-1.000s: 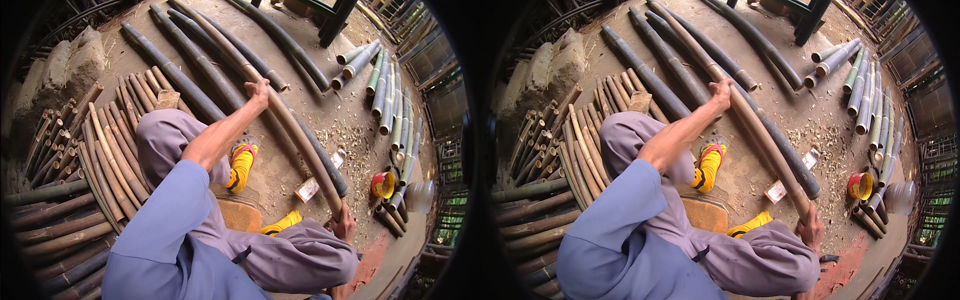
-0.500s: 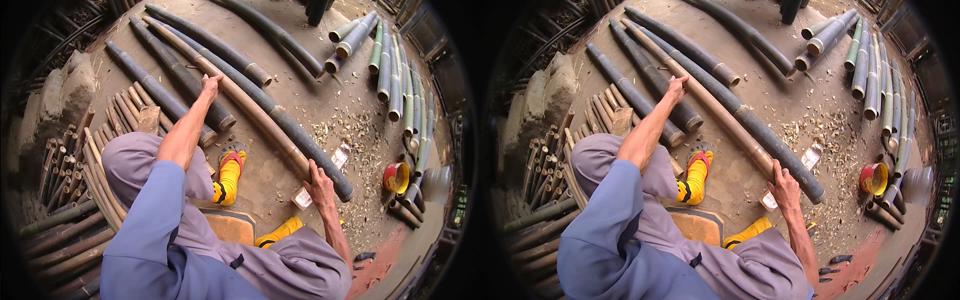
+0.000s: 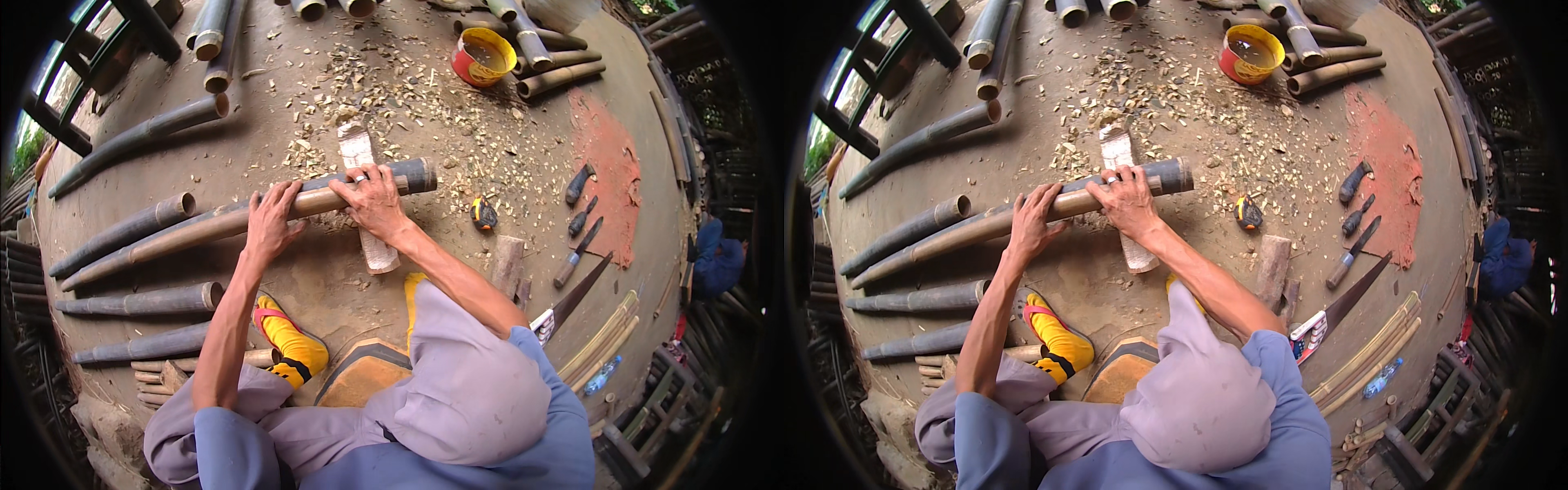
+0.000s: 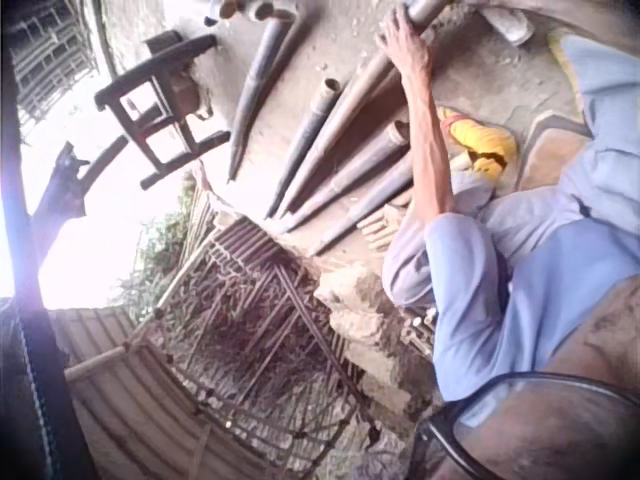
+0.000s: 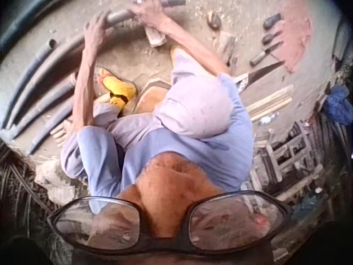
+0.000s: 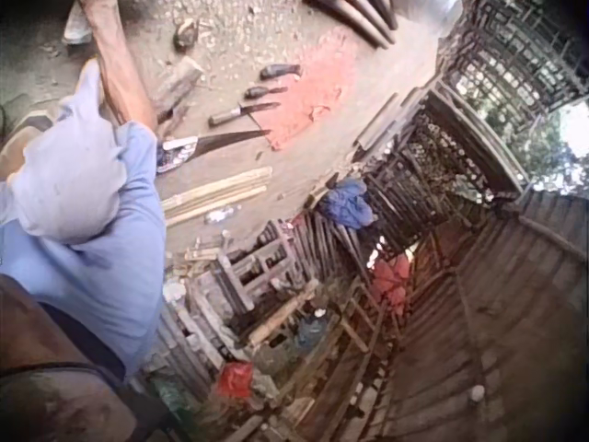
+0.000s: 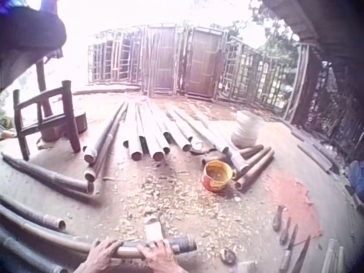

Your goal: The person scrapes a bamboo pole with a knife, moves several bamboo poles aside to organize the workspace, and uses a hand saw to cut into a pole.

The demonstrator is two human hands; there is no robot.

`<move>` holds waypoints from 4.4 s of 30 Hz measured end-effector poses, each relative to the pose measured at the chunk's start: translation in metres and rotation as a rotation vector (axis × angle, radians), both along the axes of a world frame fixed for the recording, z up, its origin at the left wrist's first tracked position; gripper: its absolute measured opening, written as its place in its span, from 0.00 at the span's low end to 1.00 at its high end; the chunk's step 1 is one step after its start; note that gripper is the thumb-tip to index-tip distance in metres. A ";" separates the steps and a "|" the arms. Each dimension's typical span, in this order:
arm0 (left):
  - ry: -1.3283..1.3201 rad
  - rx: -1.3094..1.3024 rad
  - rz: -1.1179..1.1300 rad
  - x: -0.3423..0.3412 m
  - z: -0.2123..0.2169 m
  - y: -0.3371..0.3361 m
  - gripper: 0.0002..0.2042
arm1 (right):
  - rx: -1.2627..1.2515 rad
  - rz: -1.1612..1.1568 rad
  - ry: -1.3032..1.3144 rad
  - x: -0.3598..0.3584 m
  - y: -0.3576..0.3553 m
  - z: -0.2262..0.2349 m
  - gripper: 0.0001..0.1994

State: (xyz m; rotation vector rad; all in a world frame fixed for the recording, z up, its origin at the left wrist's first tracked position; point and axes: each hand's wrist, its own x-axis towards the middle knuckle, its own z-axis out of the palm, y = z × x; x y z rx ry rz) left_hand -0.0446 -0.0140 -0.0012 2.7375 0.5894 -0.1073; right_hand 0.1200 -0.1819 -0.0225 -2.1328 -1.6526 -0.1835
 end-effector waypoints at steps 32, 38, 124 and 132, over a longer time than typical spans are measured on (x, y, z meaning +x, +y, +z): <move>0.046 -0.006 -0.149 0.133 -0.013 -0.084 0.37 | -0.090 -1.446 0.496 -0.156 -0.496 -0.056 0.26; -0.012 -0.041 -0.203 0.150 -0.017 -0.092 0.41 | -0.157 -1.421 0.471 -0.115 -0.504 -0.046 0.27; 0.008 -0.104 -0.176 0.173 -0.020 -0.104 0.31 | 0.391 -0.536 0.716 -0.107 -0.257 0.079 0.26; 0.160 -0.183 0.043 0.188 -0.014 -0.107 0.32 | 0.327 -0.549 0.661 -0.109 -0.263 0.086 0.25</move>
